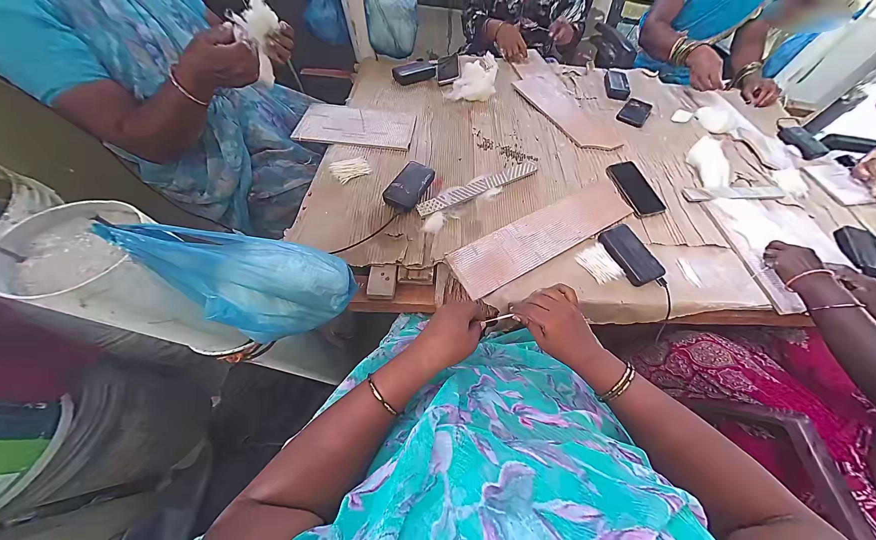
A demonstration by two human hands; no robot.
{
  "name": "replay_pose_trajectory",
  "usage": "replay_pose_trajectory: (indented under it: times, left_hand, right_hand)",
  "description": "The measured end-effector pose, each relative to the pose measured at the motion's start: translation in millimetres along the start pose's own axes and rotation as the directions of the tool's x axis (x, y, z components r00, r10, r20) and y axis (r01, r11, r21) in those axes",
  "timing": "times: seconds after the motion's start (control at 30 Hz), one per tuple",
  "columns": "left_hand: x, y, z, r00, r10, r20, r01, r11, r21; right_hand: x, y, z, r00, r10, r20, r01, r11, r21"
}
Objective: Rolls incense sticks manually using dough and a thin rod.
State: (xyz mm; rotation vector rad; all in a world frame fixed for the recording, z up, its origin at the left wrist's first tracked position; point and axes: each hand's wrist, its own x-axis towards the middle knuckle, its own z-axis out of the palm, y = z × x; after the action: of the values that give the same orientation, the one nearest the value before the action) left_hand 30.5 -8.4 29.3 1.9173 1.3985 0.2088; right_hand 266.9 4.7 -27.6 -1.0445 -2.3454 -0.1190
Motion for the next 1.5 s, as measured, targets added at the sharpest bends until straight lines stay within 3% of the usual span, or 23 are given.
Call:
replay_pose_trajectory:
  times: [0.2, 0.33, 0.47, 0.6, 0.7, 0.83, 1.03, 1.27, 1.37, 1.5]
  left_hand:
    - [-2, -3, 8, 0.998, 0.044, 0.038, -0.045, 0.999, 0.019]
    - [-4, 5, 16, 0.994, 0.081, 0.077, -0.084, 0.996, 0.035]
    - [-4, 3, 14, 0.993, 0.11, 0.028, -0.111, 0.993, 0.035]
    - [2, -7, 7, 0.997, 0.063, -0.051, -0.063, 0.998, 0.005]
    - [6, -11, 6, 0.996, 0.045, -0.072, -0.047, 0.999, -0.022]
    - [8, -12, 10, 0.999, 0.044, -0.026, -0.044, 0.999, -0.008]
    - [9, -16, 11, 0.999, 0.031, -0.018, -0.032, 0.999, -0.035]
    - [15, -21, 9, 1.0, -0.011, 0.003, 0.011, 0.998, -0.066]
    - [19, -22, 8, 0.997, -0.061, 0.044, 0.066, 0.991, -0.115]
    - [27, -29, 10, 0.986, -0.138, 0.095, 0.154, 0.97, -0.187]
  right_hand:
    - [-6, -4, -13, 0.985, -0.005, 0.171, -0.004, 0.999, 0.052]
    - [-20, 2, -24, 0.975, -0.029, 0.222, 0.021, 0.999, 0.038]
    - [-35, 20, -39, 0.972, 0.015, 0.236, -0.008, 1.0, -0.03]
    - [-40, 59, -52, 0.954, 0.265, 0.14, -0.255, 0.963, -0.084]
    - [-26, 88, -60, 0.838, 0.545, 0.014, -0.539, 0.832, -0.132]
    - [-6, 127, -53, 0.718, 0.694, -0.054, -0.684, 0.689, -0.241]
    - [5, 145, -38, 0.681, 0.732, 0.021, -0.691, 0.651, -0.313]
    - [-10, 137, -74, 0.626, 0.772, -0.105, -0.769, 0.591, -0.244]
    - [-20, 131, -81, 0.66, 0.745, -0.1, -0.742, 0.625, -0.242]
    - [-32, 124, -62, 0.753, 0.657, 0.038, -0.612, 0.721, -0.324]
